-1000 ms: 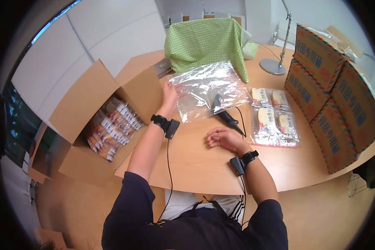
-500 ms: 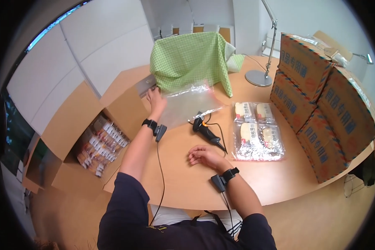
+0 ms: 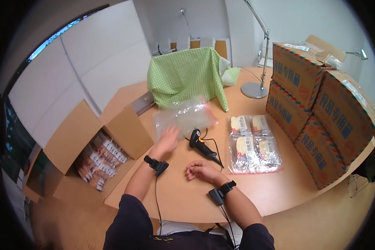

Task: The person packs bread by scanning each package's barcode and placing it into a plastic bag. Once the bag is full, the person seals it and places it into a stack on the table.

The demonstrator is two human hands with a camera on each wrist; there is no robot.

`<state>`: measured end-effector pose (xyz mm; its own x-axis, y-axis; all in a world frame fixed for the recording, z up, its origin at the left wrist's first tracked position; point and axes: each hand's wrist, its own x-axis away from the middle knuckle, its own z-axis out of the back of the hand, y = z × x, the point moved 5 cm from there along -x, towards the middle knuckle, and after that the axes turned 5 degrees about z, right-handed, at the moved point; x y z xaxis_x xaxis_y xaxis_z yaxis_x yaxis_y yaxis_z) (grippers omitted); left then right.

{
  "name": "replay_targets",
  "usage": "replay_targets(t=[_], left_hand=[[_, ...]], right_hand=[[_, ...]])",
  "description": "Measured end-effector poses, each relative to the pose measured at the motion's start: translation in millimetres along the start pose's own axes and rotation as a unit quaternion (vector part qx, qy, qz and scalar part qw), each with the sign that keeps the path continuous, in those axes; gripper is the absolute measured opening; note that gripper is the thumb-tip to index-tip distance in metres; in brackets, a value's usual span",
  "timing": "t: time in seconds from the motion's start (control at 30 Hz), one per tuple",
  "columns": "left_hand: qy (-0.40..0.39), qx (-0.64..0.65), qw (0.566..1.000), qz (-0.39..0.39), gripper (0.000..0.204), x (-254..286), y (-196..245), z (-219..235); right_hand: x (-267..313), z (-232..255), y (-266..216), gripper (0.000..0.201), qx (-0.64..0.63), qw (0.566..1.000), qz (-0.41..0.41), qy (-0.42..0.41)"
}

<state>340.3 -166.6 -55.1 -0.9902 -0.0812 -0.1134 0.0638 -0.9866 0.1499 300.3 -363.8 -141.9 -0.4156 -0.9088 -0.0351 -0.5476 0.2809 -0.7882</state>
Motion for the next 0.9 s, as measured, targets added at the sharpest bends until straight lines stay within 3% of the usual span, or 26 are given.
replay_targets(t=[0.27, 0.37, 0.5, 0.57, 0.6, 0.67, 0.7, 0.77, 0.8, 0.83, 0.87, 0.9], left_hand=[[0.055, -0.081, 0.992, 0.085, 0.053, -7.2, -32.2, -32.0], [0.002, -0.034, 0.994, 0.108, 0.056, -9.8, -43.9, -45.2], [0.040, -0.067, 0.995, 0.055, 0.061, 19.3, -21.8, -37.2], [0.122, -0.030, 0.992, -0.033, 0.066, 38.7, -11.6, -32.5], [0.119, -0.030, 0.992, -0.041, 0.066, 43.3, -9.9, -32.6], [0.181, 0.042, 0.977, -0.102, 0.062, 64.1, -2.2, -18.7], [0.172, 0.042, 0.979, -0.104, 0.062, 72.3, -0.8, -13.9], [0.198, 0.085, 0.957, -0.191, 0.040, 88.9, 15.7, 6.1], [0.192, 0.090, 0.959, -0.188, 0.040, 91.7, 15.9, 3.4], [0.096, 0.219, 0.961, -0.141, 0.027, 88.1, 11.0, -4.8], [-0.001, 0.342, 0.935, -0.091, 0.016, 88.7, 6.2, -15.8], [-0.003, 0.344, 0.935, -0.088, 0.016, 90.0, -0.2, -28.3]], right_hand=[[0.3, 0.5, -0.8, 0.017, -0.003, 1.000, -0.016, 0.009], [0.6, -0.1, -2.3, 0.016, -0.012, 1.000, -0.009, -0.004], [1.8, 3.0, -0.3, 0.016, -0.016, 1.000, 0.003, 0.024], [4.4, -4.0, -5.0, 0.016, 0.002, 1.000, -0.002, 0.006], [1.2, 1.2, -0.3, 0.016, -0.007, 1.000, 0.000, -0.002], [0.9, 0.7, -1.6, 0.015, -0.010, 1.000, 0.000, -0.001], [1.3, 0.0, -1.7, 0.015, -0.009, 1.000, -0.007, -0.003], [1.5, -0.8, -2.0, 0.015, 0.000, 1.000, 0.000, -0.004], [2.3, -0.2, -1.1, 0.016, 0.009, 1.000, 0.000, 0.002], [3.1, -2.5, -3.4, 0.016, 0.021, 1.000, 0.000, 0.007], [2.7, -2.4, -2.4, 0.017, 0.024, 1.000, 0.001, 0.006], [2.9, -2.9, -1.3, 0.017, 0.023, 1.000, -0.002, 0.008]])
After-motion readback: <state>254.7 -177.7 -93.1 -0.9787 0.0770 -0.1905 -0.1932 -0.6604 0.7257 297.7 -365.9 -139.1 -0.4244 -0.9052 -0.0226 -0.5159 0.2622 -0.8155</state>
